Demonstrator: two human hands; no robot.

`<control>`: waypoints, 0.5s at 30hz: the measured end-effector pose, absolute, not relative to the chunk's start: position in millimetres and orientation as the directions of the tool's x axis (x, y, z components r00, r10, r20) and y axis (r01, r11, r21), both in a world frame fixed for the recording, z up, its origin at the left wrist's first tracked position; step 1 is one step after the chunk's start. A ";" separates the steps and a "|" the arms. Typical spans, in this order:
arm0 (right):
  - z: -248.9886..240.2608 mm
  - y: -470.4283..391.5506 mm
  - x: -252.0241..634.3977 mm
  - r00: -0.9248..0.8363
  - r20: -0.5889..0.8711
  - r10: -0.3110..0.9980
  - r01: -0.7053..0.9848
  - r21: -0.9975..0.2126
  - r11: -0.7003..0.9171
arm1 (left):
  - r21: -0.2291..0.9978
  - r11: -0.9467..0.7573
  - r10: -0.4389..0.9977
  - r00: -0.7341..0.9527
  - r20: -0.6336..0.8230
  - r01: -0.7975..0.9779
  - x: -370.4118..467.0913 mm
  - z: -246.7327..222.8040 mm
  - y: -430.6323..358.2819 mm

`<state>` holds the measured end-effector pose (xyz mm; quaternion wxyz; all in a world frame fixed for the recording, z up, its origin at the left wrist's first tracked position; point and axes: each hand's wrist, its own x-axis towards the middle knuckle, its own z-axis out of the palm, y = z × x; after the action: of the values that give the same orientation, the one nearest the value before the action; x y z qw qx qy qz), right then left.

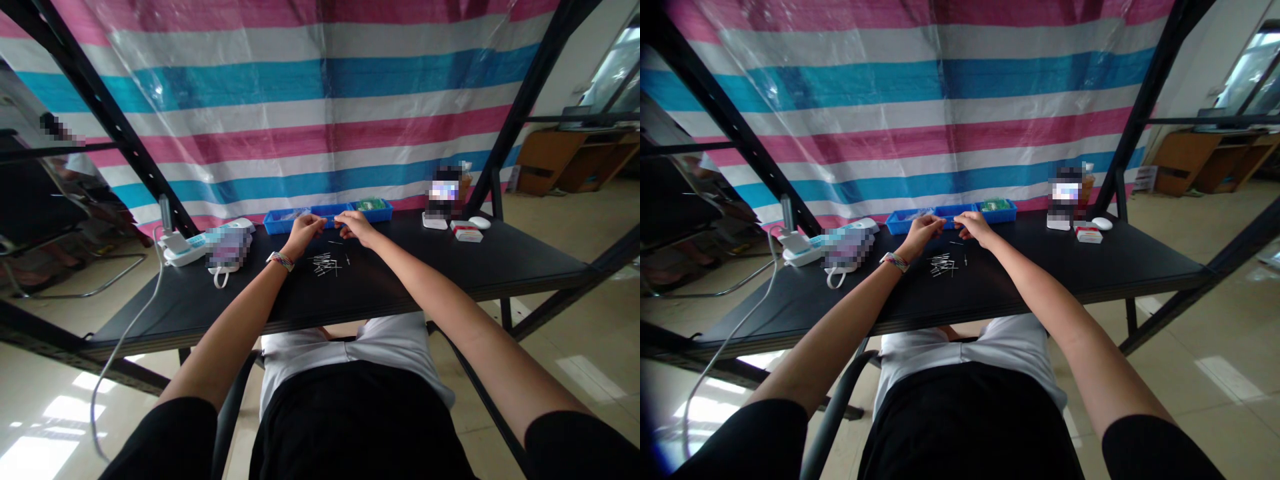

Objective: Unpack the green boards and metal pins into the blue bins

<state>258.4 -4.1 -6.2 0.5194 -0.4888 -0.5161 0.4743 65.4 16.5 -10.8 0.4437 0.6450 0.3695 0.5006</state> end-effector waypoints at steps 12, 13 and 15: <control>-3.1 -6.1 258.7 0.015 0.130 0.991 -0.062 -0.990 0.130 | 0.968 -0.248 0.942 0.239 0.234 0.028 64.8 -10.4 16.0; -3.3 -5.8 258.3 0.019 0.142 0.990 -0.062 -0.988 0.143 | 0.972 -0.232 0.944 0.248 0.218 0.026 64.4 -10.8 16.3; -4.4 -4.9 257.6 0.024 0.168 0.985 -0.062 -0.984 0.169 | 0.977 -0.213 0.944 0.264 0.198 0.029 63.7 -11.5 16.8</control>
<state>257.6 -4.9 -4.4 0.5611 -0.4443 -0.5195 0.4668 63.7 16.8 -11.5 0.4919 0.6246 0.3895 0.4649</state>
